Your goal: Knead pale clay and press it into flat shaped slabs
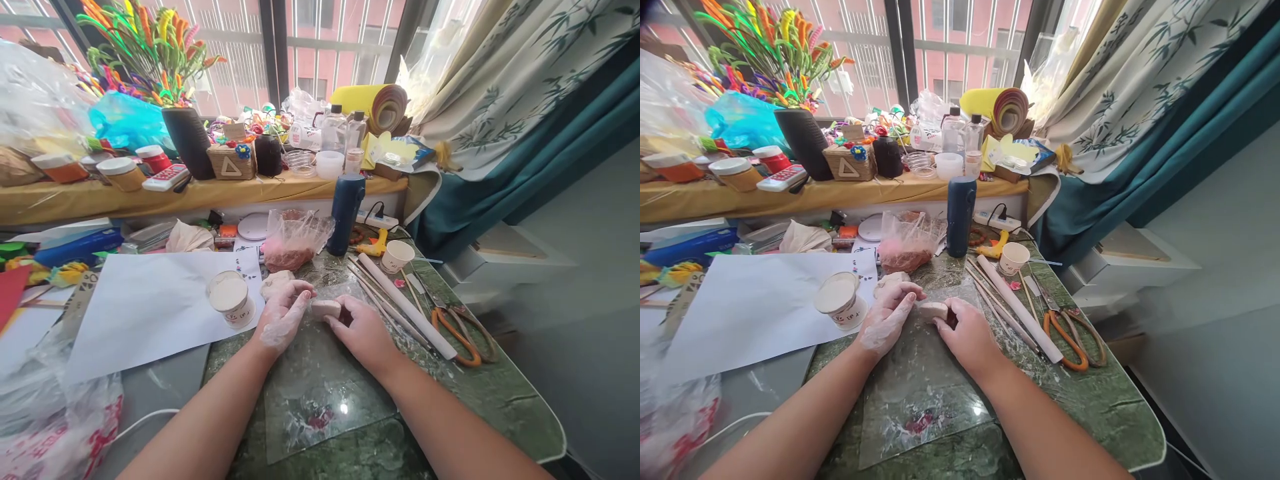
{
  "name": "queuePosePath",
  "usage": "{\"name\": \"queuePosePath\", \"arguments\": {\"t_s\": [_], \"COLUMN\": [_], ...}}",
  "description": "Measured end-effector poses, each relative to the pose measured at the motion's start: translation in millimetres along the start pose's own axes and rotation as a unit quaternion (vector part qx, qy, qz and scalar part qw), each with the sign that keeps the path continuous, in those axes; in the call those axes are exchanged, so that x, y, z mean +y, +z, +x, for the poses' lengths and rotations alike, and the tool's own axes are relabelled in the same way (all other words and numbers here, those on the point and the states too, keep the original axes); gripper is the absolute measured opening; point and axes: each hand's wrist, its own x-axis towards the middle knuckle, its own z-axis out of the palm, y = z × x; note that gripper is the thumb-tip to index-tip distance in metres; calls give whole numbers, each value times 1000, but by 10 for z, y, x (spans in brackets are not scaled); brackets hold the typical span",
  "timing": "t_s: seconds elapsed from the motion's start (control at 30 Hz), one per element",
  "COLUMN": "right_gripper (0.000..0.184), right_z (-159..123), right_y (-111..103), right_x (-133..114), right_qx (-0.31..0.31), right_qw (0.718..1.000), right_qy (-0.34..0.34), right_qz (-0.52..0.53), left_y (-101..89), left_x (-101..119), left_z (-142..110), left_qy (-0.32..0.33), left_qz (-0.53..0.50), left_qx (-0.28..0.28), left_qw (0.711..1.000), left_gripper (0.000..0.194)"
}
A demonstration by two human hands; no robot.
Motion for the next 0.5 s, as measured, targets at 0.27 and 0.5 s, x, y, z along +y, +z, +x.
{"name": "queuePosePath", "arguments": {"t_s": [0.27,0.5], "right_gripper": [6,59], "right_z": [27,-9], "right_y": [3,57], "right_x": [17,86], "right_qx": [-54,-22], "right_qw": [998,957], "right_qy": [-5,66], "right_qz": [-41,280], "left_y": [-18,51], "left_x": [-1,4], "left_z": [-6,-26], "left_qy": [34,5], "left_qz": [20,-60], "left_qx": [-40,-82], "left_qw": [998,995], "left_gripper": [28,43]}}
